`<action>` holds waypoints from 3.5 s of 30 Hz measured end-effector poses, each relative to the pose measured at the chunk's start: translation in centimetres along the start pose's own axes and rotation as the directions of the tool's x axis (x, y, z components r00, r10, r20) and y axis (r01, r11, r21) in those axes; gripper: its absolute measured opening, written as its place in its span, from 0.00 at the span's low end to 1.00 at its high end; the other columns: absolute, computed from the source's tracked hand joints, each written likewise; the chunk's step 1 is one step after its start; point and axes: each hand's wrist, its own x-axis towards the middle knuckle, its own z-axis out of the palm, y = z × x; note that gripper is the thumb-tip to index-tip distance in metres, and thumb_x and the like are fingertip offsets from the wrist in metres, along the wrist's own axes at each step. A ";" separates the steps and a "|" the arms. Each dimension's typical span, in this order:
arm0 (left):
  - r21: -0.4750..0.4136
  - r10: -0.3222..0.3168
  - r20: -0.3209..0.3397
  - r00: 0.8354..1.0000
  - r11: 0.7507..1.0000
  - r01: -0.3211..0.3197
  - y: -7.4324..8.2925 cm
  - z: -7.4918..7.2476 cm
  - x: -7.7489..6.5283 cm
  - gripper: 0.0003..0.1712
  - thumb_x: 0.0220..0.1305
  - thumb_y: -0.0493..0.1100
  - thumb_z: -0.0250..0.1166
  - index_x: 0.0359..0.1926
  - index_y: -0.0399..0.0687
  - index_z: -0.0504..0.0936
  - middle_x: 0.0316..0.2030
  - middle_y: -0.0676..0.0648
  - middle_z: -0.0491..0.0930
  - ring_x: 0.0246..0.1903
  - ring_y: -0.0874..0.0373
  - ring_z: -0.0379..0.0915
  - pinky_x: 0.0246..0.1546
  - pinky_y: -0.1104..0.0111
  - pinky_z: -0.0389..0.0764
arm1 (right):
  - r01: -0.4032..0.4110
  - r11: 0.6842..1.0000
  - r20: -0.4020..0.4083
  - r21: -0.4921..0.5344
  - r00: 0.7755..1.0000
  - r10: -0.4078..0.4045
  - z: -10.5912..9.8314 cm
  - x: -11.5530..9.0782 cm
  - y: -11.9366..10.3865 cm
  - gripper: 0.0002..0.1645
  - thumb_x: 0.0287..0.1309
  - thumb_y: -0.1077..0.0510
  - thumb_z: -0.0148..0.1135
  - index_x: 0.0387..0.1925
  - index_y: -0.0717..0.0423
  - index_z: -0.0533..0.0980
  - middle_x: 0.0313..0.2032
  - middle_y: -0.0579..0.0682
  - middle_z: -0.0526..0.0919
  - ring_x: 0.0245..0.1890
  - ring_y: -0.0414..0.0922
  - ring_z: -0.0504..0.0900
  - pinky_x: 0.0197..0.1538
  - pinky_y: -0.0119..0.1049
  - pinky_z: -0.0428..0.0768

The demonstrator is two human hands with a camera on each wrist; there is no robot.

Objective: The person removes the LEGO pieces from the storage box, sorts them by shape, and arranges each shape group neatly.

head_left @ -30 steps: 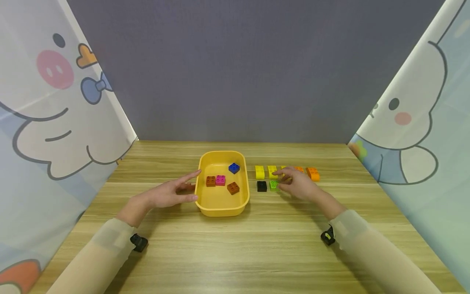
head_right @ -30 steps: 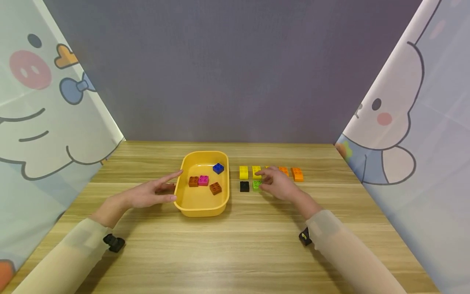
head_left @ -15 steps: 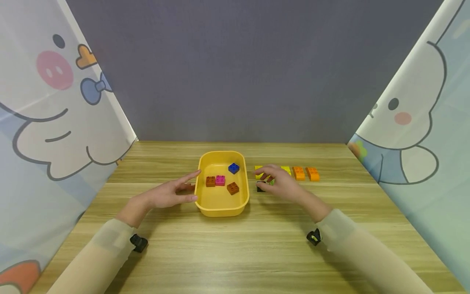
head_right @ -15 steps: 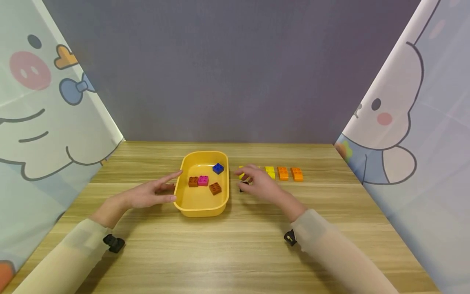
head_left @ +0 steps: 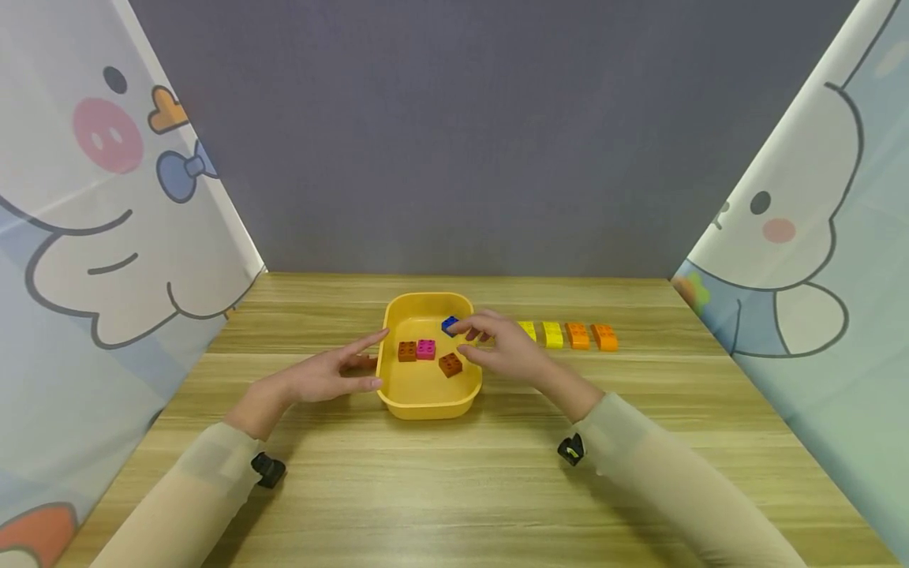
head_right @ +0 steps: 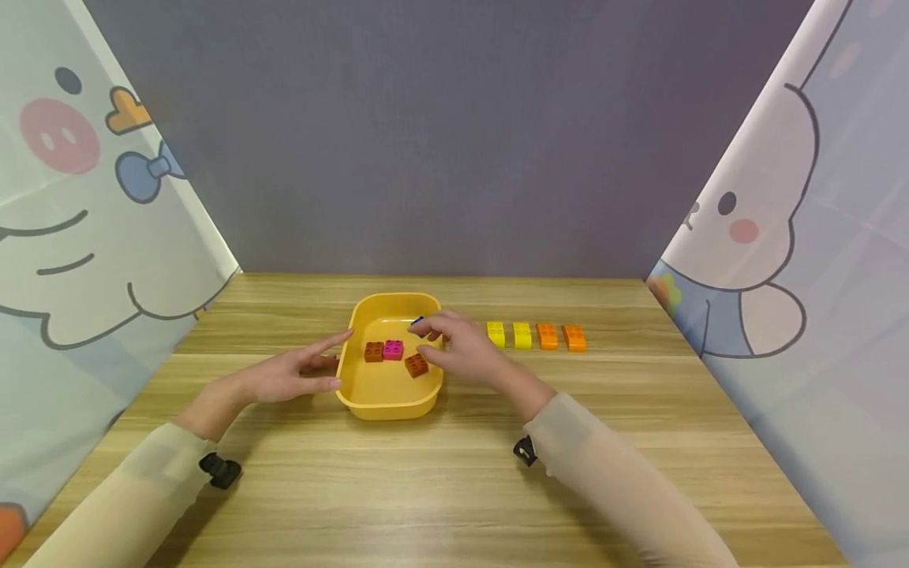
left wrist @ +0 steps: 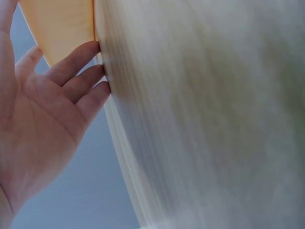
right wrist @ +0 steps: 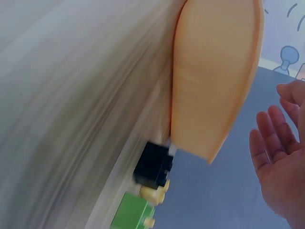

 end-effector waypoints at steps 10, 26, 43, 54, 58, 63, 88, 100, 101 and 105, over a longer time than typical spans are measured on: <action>-0.004 0.002 0.001 1.000 1.000 -0.002 0.0 0.0 0.0 0.54 0.74 0.70 0.68 0.89 0.81 0.45 0.81 0.37 0.70 0.81 0.28 0.61 0.77 0.22 0.56 | -0.021 1.000 0.038 0.006 0.999 0.021 2.0 2.5 -1.2 0.17 0.76 0.57 0.68 0.62 0.53 0.85 0.56 0.52 0.88 0.54 0.51 0.85 0.63 0.56 0.86; 0.019 0.007 0.001 1.000 1.000 -0.007 -0.1 0.0 0.0 0.55 0.75 0.70 0.67 0.90 0.77 0.45 0.81 0.39 0.70 0.81 0.28 0.61 0.77 0.22 0.56 | -0.110 0.993 0.073 -0.051 0.991 0.113 4.0 5.0 -0.6 0.17 0.78 0.56 0.67 0.63 0.50 0.84 0.60 0.50 0.87 0.56 0.47 0.86 0.64 0.48 0.86; 0.004 0.015 0.007 1.000 1.000 -0.015 -0.1 -0.1 0.0 0.55 0.75 0.69 0.67 0.90 0.76 0.45 0.80 0.37 0.70 0.81 0.28 0.61 0.77 0.23 0.56 | -0.205 0.936 0.069 -0.287 0.970 0.234 5.7 5.5 0.8 0.20 0.73 0.50 0.71 0.63 0.45 0.85 0.59 0.48 0.87 0.66 0.52 0.81 0.73 0.55 0.78; -0.012 0.025 0.004 1.000 1.000 -0.025 -0.2 0.0 -0.1 0.54 0.75 0.68 0.68 0.90 0.76 0.46 0.80 0.33 0.69 0.80 0.30 0.63 0.77 0.25 0.60 | -0.160 0.848 0.137 -0.505 0.955 0.262 6.0 5.7 0.7 0.20 0.72 0.45 0.73 0.62 0.39 0.87 0.65 0.48 0.87 0.70 0.53 0.80 0.79 0.55 0.73; -0.009 0.032 0.001 0.999 0.999 -0.032 -0.3 0.0 -0.1 0.54 0.75 0.67 0.68 0.90 0.76 0.47 0.80 0.33 0.70 0.80 0.30 0.64 0.77 0.25 0.59 | -0.138 0.831 0.166 -0.538 0.950 0.265 6.0 5.7 0.6 0.21 0.71 0.43 0.74 0.63 0.36 0.86 0.65 0.46 0.87 0.69 0.51 0.81 0.78 0.54 0.74; -0.019 0.029 0.001 1.000 0.999 -0.029 -0.3 0.0 -0.1 0.54 0.75 0.67 0.68 0.89 0.77 0.47 0.80 0.33 0.70 0.81 0.30 0.63 0.78 0.26 0.60 | -0.135 0.839 0.183 -0.527 0.946 0.267 6.1 5.7 0.7 0.18 0.69 0.43 0.76 0.58 0.31 0.85 0.54 0.37 0.91 0.59 0.46 0.83 0.72 0.50 0.77; 0.001 0.033 0.002 0.999 0.999 -0.033 -0.3 0.0 0.0 0.54 0.75 0.68 0.68 0.90 0.75 0.47 0.80 0.34 0.70 0.80 0.29 0.63 0.76 0.24 0.59 | -0.183 0.983 0.163 -0.021 0.969 0.184 5.3 5.2 1.0 0.17 0.69 0.59 0.76 0.56 0.42 0.83 0.58 0.46 0.85 0.58 0.51 0.86 0.59 0.50 0.87; -0.007 0.034 0.006 0.999 0.999 -0.034 -0.1 0.2 0.0 0.55 0.75 0.67 0.68 0.90 0.73 0.46 0.79 0.35 0.71 0.81 0.29 0.62 0.78 0.24 0.58 | -0.161 0.974 0.091 0.162 0.985 0.148 1.8 3.4 2.2 0.24 0.69 0.61 0.76 0.64 0.51 0.84 0.58 0.52 0.84 0.58 0.58 0.87 0.68 0.58 0.84; -0.007 0.036 0.004 0.999 0.999 -0.036 -0.1 0.2 0.0 0.55 0.75 0.67 0.68 0.90 0.73 0.46 0.79 0.35 0.71 0.81 0.29 0.62 0.78 0.25 0.58 | -0.164 0.972 0.079 0.171 0.985 0.152 1.4 3.0 2.5 0.24 0.69 0.61 0.76 0.64 0.50 0.84 0.58 0.52 0.84 0.57 0.57 0.87 0.67 0.57 0.85; 0.002 0.037 -0.001 0.999 0.999 -0.037 -0.2 0.2 0.0 0.55 0.75 0.67 0.68 0.90 0.75 0.46 0.79 0.35 0.71 0.81 0.29 0.63 0.77 0.24 0.58 | -0.187 0.961 0.049 0.205 0.982 0.180 -0.5 0.9 3.2 0.22 0.70 0.60 0.75 0.63 0.50 0.84 0.61 0.54 0.83 0.53 0.50 0.88 0.57 0.44 0.89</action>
